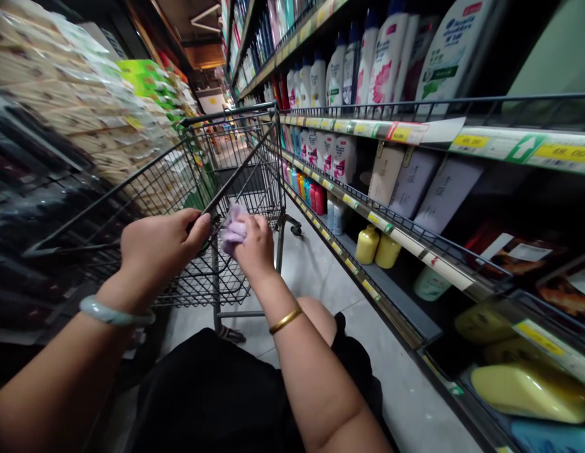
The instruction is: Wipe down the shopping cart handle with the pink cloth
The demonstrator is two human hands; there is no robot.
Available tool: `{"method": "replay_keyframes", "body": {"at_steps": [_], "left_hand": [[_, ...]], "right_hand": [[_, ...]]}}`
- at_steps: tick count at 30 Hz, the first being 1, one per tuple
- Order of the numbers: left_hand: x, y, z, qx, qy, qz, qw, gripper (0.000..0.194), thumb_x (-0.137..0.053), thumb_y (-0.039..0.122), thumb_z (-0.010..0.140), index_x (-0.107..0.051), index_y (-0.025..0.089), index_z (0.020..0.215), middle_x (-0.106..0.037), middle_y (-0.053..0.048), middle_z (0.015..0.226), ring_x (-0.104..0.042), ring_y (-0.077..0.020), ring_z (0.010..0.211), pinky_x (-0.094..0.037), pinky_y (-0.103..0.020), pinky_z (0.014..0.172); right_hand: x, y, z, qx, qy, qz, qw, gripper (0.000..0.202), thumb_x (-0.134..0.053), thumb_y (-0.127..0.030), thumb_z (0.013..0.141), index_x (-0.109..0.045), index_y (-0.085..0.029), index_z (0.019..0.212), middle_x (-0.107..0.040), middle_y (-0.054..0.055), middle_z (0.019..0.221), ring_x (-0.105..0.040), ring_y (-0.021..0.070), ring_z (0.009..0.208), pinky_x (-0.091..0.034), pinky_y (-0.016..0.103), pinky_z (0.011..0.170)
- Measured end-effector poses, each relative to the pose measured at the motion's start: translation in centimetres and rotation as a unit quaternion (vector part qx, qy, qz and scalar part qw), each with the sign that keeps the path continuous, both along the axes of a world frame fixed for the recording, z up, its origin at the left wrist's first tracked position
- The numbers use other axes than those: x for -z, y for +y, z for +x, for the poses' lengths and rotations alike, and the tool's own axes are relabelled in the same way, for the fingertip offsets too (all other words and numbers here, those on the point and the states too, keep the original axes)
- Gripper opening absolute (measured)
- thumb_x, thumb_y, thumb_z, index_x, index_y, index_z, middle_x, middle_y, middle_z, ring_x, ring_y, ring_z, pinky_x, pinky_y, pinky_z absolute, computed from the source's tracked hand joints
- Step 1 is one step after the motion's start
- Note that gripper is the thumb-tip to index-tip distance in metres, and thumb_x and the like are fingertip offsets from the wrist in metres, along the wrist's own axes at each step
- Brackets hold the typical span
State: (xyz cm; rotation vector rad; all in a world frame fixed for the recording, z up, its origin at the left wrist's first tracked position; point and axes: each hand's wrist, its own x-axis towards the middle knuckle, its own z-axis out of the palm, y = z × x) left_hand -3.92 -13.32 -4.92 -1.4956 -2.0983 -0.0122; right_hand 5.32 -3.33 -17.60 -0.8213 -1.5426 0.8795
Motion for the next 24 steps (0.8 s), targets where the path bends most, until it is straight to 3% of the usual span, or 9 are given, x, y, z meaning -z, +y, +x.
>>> {"method": "replay_keyframes", "body": {"at_steps": [3,5,8,11,14,16,20,22,24], "left_hand": [[0.0,-0.6,-0.7,-0.002,0.005,0.005,1.0,0.066,-0.023,0.059,0.105,-0.077,0.021,0.096,-0.072,-0.011,0.075,-0.066,-0.0261,0.07,-0.02,-0.034,0.056],[0.0,-0.9,-1.3,-0.009,0.006,0.007,1.0,0.066,-0.023,0.059,0.104,-0.077,0.021,0.098,-0.071,-0.011,0.074,-0.065,-0.0263,0.069,-0.021,-0.034,0.056],[-0.2,-1.5,-2.1,-0.015,-0.001,0.0,1.0,0.065,-0.024,0.059,0.103,-0.077,0.022,0.099,-0.072,-0.011,0.075,-0.065,-0.0262,0.07,-0.022,-0.034,0.057],[-0.4,-1.9,-2.6,-0.015,-0.01,-0.006,1.0,0.064,-0.025,0.058,0.102,-0.078,0.022,0.101,-0.074,-0.011,0.078,-0.067,-0.026,0.073,-0.022,-0.033,0.057],[-0.4,-2.2,-3.1,-0.019,-0.013,-0.007,1.0,0.065,-0.024,0.058,0.102,-0.078,0.022,0.103,-0.075,-0.012,0.081,-0.068,-0.0272,0.076,-0.023,-0.033,0.058],[-0.3,-2.4,-3.5,-0.023,-0.012,-0.007,1.0,0.067,-0.023,0.059,0.101,-0.079,0.022,0.105,-0.075,-0.013,0.081,-0.069,-0.0281,0.077,-0.024,-0.033,0.058],[0.0,-2.8,-5.0,-0.023,-0.005,0.001,1.0,0.071,-0.02,0.062,0.1,-0.079,0.022,0.109,-0.074,-0.012,0.077,-0.069,-0.0296,0.075,-0.025,-0.033,0.057],[0.1,-2.9,-5.6,-0.021,-0.004,0.003,1.0,0.071,-0.02,0.062,0.1,-0.08,0.023,0.109,-0.073,-0.011,0.076,-0.068,-0.0295,0.074,-0.025,-0.033,0.057],[0.1,-3.1,-6.1,-0.019,-0.006,0.006,1.0,0.07,-0.022,0.062,0.099,-0.08,0.023,0.108,-0.072,-0.01,0.075,-0.067,-0.0285,0.073,-0.025,-0.033,0.058]], "right_hand": [[3.0,0.9,0.0,-0.05,-0.19,-0.16,0.967,0.029,-0.071,-0.013,0.081,-0.07,-0.022,0.109,-0.07,0.011,0.116,-0.071,0.0269,0.105,-0.058,0.043,0.099],[3.9,1.2,-0.2,-0.079,-0.222,-0.179,0.955,0.025,-0.074,-0.012,0.078,-0.071,-0.022,0.101,-0.073,0.009,0.105,-0.072,0.0276,0.1,-0.06,0.042,0.095],[2.2,0.2,-0.7,-0.07,-0.102,-0.113,0.986,0.034,-0.071,-0.01,0.077,-0.068,-0.024,0.108,-0.074,0.005,0.111,-0.071,0.0222,0.104,-0.059,0.034,0.094],[-1.0,-1.8,-1.5,-0.036,0.072,0.031,0.996,0.042,-0.068,-0.012,0.081,-0.064,-0.025,0.121,-0.069,0.005,0.127,-0.068,0.0196,0.118,-0.056,0.033,0.106],[-1.6,-3.0,-2.2,-0.033,0.077,0.129,0.988,0.044,-0.068,-0.012,0.083,-0.065,-0.027,0.124,-0.064,0.007,0.133,-0.063,0.0218,0.129,-0.051,0.037,0.115],[0.0,-2.9,-2.9,-0.026,0.027,0.08,0.996,0.042,-0.068,-0.009,0.081,-0.068,-0.025,0.119,-0.064,0.009,0.131,-0.066,0.0231,0.122,-0.054,0.038,0.111],[3.2,-1.1,-3.8,0.002,-0.022,-0.119,0.993,0.034,-0.071,-0.006,0.078,-0.067,-0.022,0.108,-0.069,0.01,0.115,-0.069,0.0237,0.105,-0.059,0.04,0.099],[2.6,-0.8,-3.7,0.004,0.004,-0.115,0.993,0.035,-0.072,-0.005,0.076,-0.066,-0.022,0.106,-0.07,0.008,0.113,-0.069,0.0229,0.105,-0.059,0.04,0.099],[0.7,-1.3,-3.6,0.013,0.061,-0.033,0.998,0.039,-0.07,-0.006,0.077,-0.065,-0.023,0.112,-0.069,0.008,0.12,-0.068,0.0221,0.112,-0.057,0.039,0.105]]}}
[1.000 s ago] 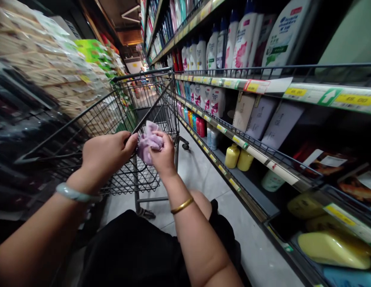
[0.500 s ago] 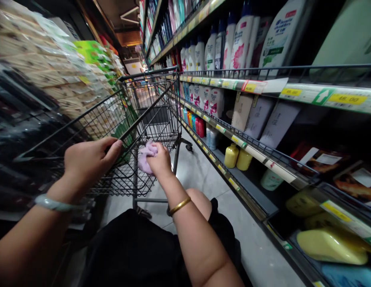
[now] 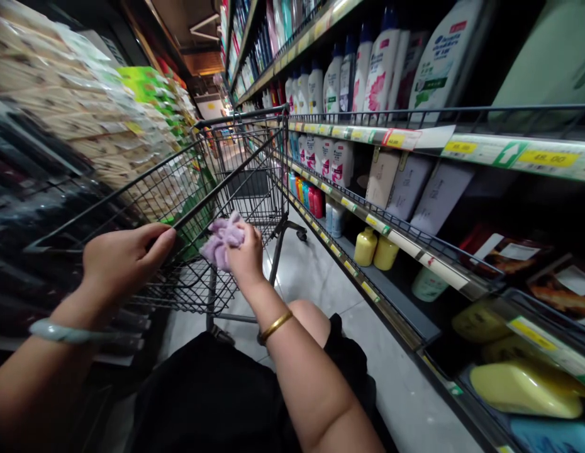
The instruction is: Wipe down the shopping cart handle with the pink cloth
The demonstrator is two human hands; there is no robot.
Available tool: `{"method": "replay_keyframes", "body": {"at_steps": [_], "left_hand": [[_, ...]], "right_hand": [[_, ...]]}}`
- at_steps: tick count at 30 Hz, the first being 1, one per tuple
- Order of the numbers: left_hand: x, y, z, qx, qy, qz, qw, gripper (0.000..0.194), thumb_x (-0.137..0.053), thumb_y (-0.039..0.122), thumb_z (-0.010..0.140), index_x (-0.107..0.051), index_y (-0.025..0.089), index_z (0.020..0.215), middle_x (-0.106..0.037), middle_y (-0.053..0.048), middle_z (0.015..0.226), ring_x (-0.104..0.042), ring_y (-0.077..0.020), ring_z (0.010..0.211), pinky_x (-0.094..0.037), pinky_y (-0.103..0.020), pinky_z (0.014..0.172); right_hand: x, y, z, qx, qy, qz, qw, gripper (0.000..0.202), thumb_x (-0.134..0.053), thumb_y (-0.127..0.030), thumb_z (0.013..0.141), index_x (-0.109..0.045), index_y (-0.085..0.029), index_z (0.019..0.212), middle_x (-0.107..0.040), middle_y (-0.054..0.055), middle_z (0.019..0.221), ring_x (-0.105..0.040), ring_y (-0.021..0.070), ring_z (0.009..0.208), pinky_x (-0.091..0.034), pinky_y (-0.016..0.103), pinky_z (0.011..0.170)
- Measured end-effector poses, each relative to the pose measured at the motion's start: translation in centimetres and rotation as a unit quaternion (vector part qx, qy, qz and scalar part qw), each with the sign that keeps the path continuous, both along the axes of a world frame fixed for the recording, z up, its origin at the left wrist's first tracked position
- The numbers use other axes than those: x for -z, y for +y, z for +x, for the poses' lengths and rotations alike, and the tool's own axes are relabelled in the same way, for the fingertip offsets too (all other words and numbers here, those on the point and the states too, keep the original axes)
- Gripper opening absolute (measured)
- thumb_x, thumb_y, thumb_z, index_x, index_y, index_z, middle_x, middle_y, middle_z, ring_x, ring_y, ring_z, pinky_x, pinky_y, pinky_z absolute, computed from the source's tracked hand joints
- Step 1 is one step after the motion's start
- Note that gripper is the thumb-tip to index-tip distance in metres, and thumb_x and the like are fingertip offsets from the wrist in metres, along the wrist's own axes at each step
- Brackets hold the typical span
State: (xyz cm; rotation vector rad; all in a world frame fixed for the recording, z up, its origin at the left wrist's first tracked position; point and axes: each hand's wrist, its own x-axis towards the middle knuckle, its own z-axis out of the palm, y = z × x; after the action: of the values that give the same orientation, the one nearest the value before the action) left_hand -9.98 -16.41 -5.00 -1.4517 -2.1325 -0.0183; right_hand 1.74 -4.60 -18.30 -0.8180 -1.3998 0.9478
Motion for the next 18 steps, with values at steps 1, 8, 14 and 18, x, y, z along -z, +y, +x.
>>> {"method": "replay_keyframes", "body": {"at_steps": [1,8,14,18], "left_hand": [[0.0,-0.1,-0.1,0.003,-0.003,-0.002,1.0,0.069,-0.023,0.062,0.099,-0.08,0.024,0.109,-0.072,-0.01,0.075,-0.067,-0.0277,0.073,-0.025,-0.033,0.058],[-0.2,-0.9,-0.5,0.016,-0.026,0.001,1.0,0.064,-0.03,0.06,0.098,-0.081,0.023,0.11,-0.072,-0.009,0.072,-0.065,-0.0262,0.072,-0.027,-0.031,0.061],[-0.3,-1.6,-1.8,0.014,-0.037,-0.006,0.999,0.064,-0.031,0.057,0.098,-0.081,0.021,0.115,-0.076,-0.012,0.082,-0.069,-0.028,0.08,-0.029,-0.031,0.064],[-0.6,-1.9,-2.6,0.013,-0.044,-0.03,0.998,0.066,-0.03,0.058,0.098,-0.079,0.02,0.118,-0.077,-0.012,0.085,-0.07,-0.0279,0.082,-0.031,-0.031,0.065]], "right_hand": [[-1.1,-0.4,0.0,0.007,0.024,0.052,0.998,0.041,-0.07,-0.007,0.079,-0.064,-0.024,0.117,-0.067,0.008,0.125,-0.067,0.0218,0.118,-0.055,0.038,0.109],[-0.6,-1.1,-0.7,-0.04,-0.152,0.03,0.987,0.036,-0.069,-0.022,0.087,-0.065,-0.025,0.122,-0.066,0.01,0.128,-0.069,0.0254,0.111,-0.058,0.037,0.098],[2.8,0.6,-0.2,-0.113,-0.3,-0.143,0.936,0.03,-0.073,-0.02,0.084,-0.068,-0.023,0.113,-0.073,0.012,0.116,-0.073,0.0276,0.107,-0.058,0.037,0.091],[-1.0,-0.9,-1.5,-0.039,-0.085,0.004,0.996,0.033,-0.071,-0.015,0.085,-0.064,-0.023,0.116,-0.067,0.01,0.126,-0.068,0.0214,0.115,-0.057,0.033,0.101]]}}
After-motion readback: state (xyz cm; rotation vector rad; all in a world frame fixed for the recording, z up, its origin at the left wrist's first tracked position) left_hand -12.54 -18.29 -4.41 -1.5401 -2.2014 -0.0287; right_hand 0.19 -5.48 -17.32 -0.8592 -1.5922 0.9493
